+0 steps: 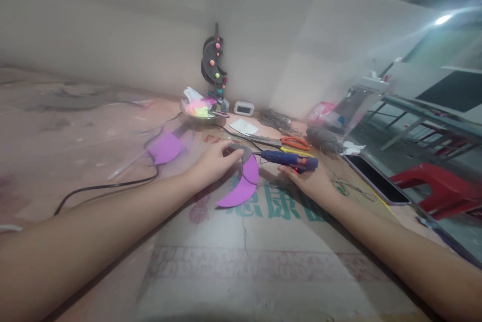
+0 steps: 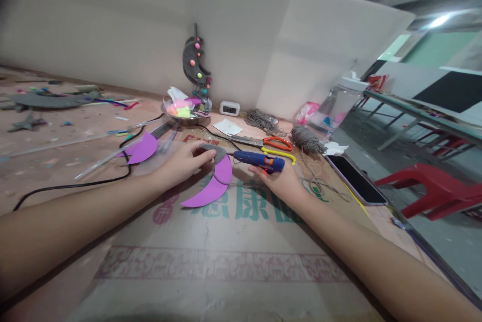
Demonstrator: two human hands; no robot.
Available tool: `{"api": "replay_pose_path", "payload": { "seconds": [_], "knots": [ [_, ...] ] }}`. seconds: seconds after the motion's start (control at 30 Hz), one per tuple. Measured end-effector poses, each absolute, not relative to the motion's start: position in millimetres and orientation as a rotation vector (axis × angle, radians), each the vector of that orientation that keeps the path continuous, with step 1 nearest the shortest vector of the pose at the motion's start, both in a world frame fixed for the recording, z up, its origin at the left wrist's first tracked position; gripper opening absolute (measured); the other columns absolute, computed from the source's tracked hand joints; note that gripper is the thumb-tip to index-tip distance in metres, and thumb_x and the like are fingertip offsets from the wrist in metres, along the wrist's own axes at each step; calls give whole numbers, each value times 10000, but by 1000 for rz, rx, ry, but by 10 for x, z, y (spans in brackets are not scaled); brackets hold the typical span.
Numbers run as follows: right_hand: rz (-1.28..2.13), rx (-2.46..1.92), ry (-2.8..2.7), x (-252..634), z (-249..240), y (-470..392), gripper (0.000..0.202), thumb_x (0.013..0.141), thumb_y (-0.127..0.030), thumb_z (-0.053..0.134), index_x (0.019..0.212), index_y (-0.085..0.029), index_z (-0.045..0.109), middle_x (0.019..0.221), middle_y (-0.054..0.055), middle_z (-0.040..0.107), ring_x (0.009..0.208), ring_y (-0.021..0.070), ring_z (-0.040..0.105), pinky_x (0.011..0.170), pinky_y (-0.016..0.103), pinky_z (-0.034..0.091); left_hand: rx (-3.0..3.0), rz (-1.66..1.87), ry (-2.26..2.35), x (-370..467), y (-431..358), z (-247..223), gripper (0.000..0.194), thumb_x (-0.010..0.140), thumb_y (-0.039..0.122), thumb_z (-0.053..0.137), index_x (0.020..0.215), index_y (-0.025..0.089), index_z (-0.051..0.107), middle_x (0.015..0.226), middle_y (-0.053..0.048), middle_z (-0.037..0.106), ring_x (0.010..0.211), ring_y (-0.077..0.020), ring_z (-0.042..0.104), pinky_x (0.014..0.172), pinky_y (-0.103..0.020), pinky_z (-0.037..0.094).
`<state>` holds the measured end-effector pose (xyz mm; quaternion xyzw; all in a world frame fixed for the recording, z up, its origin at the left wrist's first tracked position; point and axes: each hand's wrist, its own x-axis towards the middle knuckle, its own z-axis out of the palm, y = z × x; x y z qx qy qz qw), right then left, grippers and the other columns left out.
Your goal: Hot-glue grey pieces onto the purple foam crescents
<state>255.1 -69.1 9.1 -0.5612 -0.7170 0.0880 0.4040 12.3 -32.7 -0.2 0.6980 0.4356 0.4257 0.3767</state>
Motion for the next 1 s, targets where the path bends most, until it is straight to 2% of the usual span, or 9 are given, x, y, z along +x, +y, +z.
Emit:
{"api": "replay_pose_path", "payload": {
  "seconds": [0.23,0.33,0.43,0.57,0.67,0.73,0.83,0.93,1.0],
  "knots": [
    [288,-1417,-1795,2545,85,-665,173,699,-378,712,736,-210,694,772,63,744,752,259,702,691,371,579,1788,1115,1088,128,-318,-30,279,800,424,563,857,166,652,687,-41,662,665,-184,604,568,-270,437],
    [292,-1431,-1787,2571,97,-648,192,726,-393,679,677,-207,669,662,39,714,655,225,674,632,336,564,1787,1093,1072,122,-321,-18,289,807,427,565,888,162,648,711,-43,669,671,-178,605,572,-263,435],
    [329,-1470,-1805,2608,152,-638,317,789,-431,602,574,-198,615,565,28,656,572,187,620,578,291,526,1768,1054,1041,110,-322,-8,301,828,439,547,894,159,634,729,-37,669,660,-165,599,574,-253,430],
    [501,-1387,-1801,2625,269,-645,407,876,-471,484,656,-169,647,687,54,687,602,148,590,561,242,484,1724,1053,992,98,-310,-28,318,839,457,540,884,154,623,766,-39,672,654,-148,588,586,-246,433],
    [575,-1327,-1697,2624,348,-640,388,873,-507,498,787,-164,660,810,67,711,632,143,599,541,232,477,1697,1081,958,100,-298,-49,317,837,456,551,903,155,627,812,-44,676,662,-140,582,580,-236,429],
    [575,-1331,-1641,2624,403,-602,373,842,-517,550,848,-164,669,873,77,719,695,163,632,574,246,498,1682,1093,930,106,-292,-56,312,835,441,562,923,150,631,840,-49,676,667,-137,579,571,-229,425],
    [487,-1408,-1625,2609,513,-461,349,792,-490,620,861,-155,690,905,93,729,818,212,665,703,299,524,1666,1089,885,115,-288,-54,320,822,426,588,946,135,637,842,-48,671,662,-132,575,559,-220,418],
    [414,-1470,-1716,2560,614,-201,316,800,-437,619,885,-143,695,920,101,731,867,235,666,776,338,515,1651,1090,852,117,-289,-46,326,824,426,590,956,131,637,795,-34,661,629,-123,562,548,-220,411],
    [447,-1462,-1798,2517,632,23,304,805,-395,630,968,-143,678,960,99,728,895,233,662,804,348,508,1648,1089,858,116,-290,-36,317,830,423,584,942,131,637,759,-26,653,611,-122,554,552,-225,408]
  ]
}}
